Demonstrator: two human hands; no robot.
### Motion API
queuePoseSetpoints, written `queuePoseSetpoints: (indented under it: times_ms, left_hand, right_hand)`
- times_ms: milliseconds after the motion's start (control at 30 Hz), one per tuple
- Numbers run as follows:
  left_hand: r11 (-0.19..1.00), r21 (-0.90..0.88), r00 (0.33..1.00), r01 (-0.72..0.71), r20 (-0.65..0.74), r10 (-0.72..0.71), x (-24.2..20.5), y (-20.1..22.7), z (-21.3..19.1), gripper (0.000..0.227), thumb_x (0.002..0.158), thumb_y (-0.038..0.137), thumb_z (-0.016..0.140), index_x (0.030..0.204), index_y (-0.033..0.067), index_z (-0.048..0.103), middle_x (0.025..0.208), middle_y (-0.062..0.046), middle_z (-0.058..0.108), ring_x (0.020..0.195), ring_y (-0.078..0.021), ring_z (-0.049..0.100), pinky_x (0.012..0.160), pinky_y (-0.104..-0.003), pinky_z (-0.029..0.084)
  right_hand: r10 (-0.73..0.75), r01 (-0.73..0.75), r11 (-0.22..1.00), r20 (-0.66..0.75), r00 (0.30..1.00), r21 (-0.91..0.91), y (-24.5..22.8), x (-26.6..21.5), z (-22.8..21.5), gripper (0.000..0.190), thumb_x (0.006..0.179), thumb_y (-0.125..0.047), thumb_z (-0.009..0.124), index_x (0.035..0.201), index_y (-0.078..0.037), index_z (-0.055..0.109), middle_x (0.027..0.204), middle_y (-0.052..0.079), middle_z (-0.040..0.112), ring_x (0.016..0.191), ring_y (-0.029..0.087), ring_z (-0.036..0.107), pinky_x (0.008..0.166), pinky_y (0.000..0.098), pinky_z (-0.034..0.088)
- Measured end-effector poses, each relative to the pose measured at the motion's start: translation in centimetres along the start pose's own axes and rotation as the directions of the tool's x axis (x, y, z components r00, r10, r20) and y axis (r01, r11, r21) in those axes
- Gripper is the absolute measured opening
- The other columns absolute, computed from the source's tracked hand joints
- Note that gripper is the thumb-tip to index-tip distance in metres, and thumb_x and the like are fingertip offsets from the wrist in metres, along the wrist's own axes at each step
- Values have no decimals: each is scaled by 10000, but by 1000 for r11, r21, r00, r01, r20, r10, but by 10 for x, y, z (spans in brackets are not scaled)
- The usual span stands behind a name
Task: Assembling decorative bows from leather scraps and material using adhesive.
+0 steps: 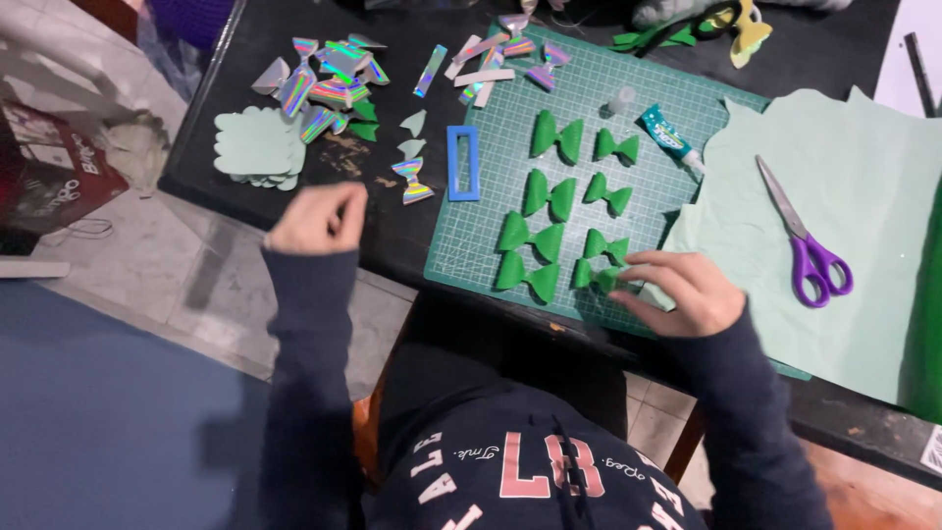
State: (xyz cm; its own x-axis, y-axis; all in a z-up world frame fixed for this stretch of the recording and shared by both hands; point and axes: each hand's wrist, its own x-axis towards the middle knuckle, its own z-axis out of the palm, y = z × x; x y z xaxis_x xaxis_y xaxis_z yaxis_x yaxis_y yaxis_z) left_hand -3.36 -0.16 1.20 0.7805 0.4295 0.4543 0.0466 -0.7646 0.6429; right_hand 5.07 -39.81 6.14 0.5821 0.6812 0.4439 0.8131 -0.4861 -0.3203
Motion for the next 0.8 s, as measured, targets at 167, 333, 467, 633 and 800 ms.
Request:
queuePoseSetpoints:
  times_ms: [167,333,467,633,800]
  left_hand:
    - [963,153,975,-220,8,221,43,-41,20,169,940,145,817,1096,110,763,1008,-48,682,859,-251,652,756,-389,535]
    - [896,242,928,-372,81,363,74,-51,34,307,890,142,810,1190,120,752,1064,-45,621,959,-268,625,792,-403,537]
    - [748,410,849,-522,159,504,91,-61,38,215,867,98,741,1075,149,731,1028,-18,593,909,-219,610,690,-357,532]
    - [619,462,756,-635,208,620,100,-64,37,130,853,104,706,980,123,687,981,-22,568,894,-206,600,668,-332,532]
    - [609,423,717,-671,162,678,99,-55,29,138,839,88,695,977,98,685,1016,-15,608,892,-203,594,682,-321,535]
  right_hand:
    - [-143,144,989,38,989,-20,-2,61,-17,240,826,-122,874,1025,-87,744,1049,56,742,890,211,714,741,327,567]
    - [-299,294,954,176,938,56,4,148,17,183,918,-192,841,1053,-114,745,891,52,716,753,183,694,637,311,558]
    - [-338,304,938,258,905,164,7,210,82,154,988,-201,752,1116,-123,716,980,56,726,836,207,719,721,348,585]
    - [-345,303,938,360,867,169,31,256,181,266,875,-167,765,1137,-136,733,977,66,734,878,269,719,743,408,575]
    - [-383,342,924,407,829,174,37,270,215,277,801,-158,789,1069,-131,726,989,95,717,928,314,705,782,434,567]
